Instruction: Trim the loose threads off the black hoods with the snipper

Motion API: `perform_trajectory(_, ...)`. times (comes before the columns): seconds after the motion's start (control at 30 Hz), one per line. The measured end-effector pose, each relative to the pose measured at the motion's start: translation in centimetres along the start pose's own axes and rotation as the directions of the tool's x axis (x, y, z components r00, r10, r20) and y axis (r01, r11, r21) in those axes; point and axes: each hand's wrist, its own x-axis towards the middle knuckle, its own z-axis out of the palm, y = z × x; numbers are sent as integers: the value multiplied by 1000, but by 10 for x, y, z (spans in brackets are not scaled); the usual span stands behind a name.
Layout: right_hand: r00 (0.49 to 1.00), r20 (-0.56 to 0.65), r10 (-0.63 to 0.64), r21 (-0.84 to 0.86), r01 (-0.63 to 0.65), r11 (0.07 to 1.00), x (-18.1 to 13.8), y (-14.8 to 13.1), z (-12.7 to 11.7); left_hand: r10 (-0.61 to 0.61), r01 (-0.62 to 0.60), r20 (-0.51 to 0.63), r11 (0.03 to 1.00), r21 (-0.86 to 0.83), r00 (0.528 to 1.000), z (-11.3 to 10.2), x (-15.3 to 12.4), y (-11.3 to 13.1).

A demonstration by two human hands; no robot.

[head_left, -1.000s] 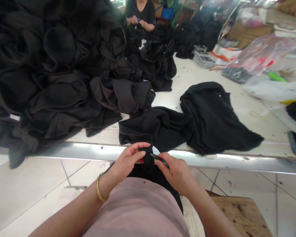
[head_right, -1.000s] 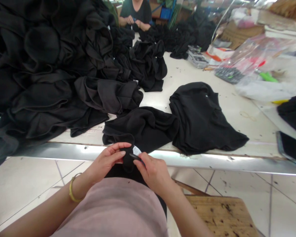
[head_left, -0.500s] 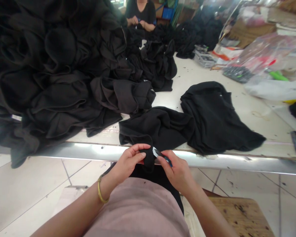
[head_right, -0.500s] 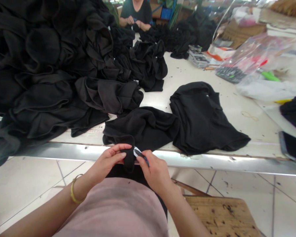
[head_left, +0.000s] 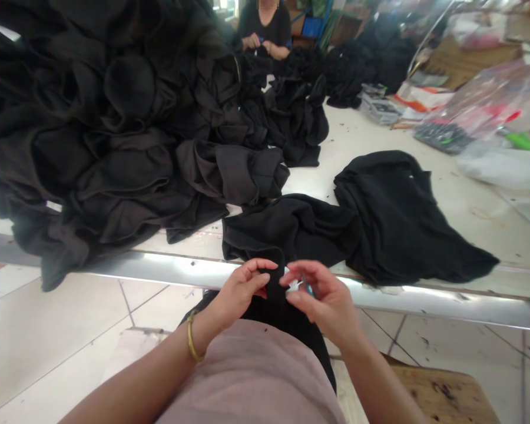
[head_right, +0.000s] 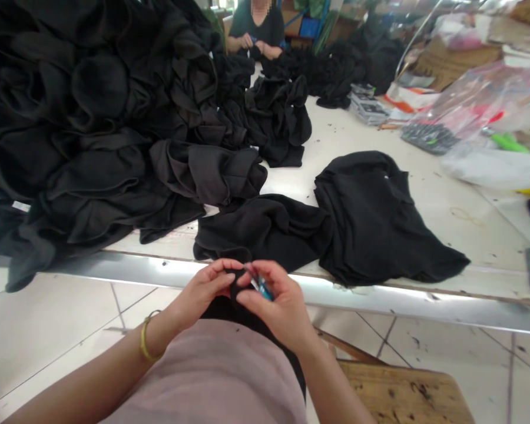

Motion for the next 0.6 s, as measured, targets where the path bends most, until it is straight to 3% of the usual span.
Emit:
perform_trajectory(0.07, 982, -188, -22, -112, 1, 994, 17, 6, -4, 6, -9, 78, 999, 38, 997, 1, 0, -3)
perform_trajectory(0.1, 978, -208, -25, -157, -9, 987, 25, 9, -5, 4, -10, 107, 998, 55, 994, 1, -1, -4)
perform_trajectory(0.2, 993, -117, 1, -208, -26, 978, 39, 17, -5, -59, 44, 141, 993, 109, 988, -4, -3, -3)
perform_trajectory(0.3, 997, -80, -18, -227, -1, 974, 36, 17, -6, -139, 137, 23, 988, 71, 990, -11, -5, 4)
perform_trajectory(0.43, 998, 8, -55, -324, 55, 944, 19, 15, -9, -102, 103, -173, 995, -6, 980, -17, 0, 14)
perform_trajectory(0.53, 992, 106, -63, -440, 104, 892, 10, 19, -11, -79, 118, -296, 987, 113, 952, -21, 4, 16)
perform_trajectory(0.6, 992, 106, -63, -479, 106, 871, 8, 23, -13, -62, 145, -308, 956, 256, 949, -27, 1, 15)
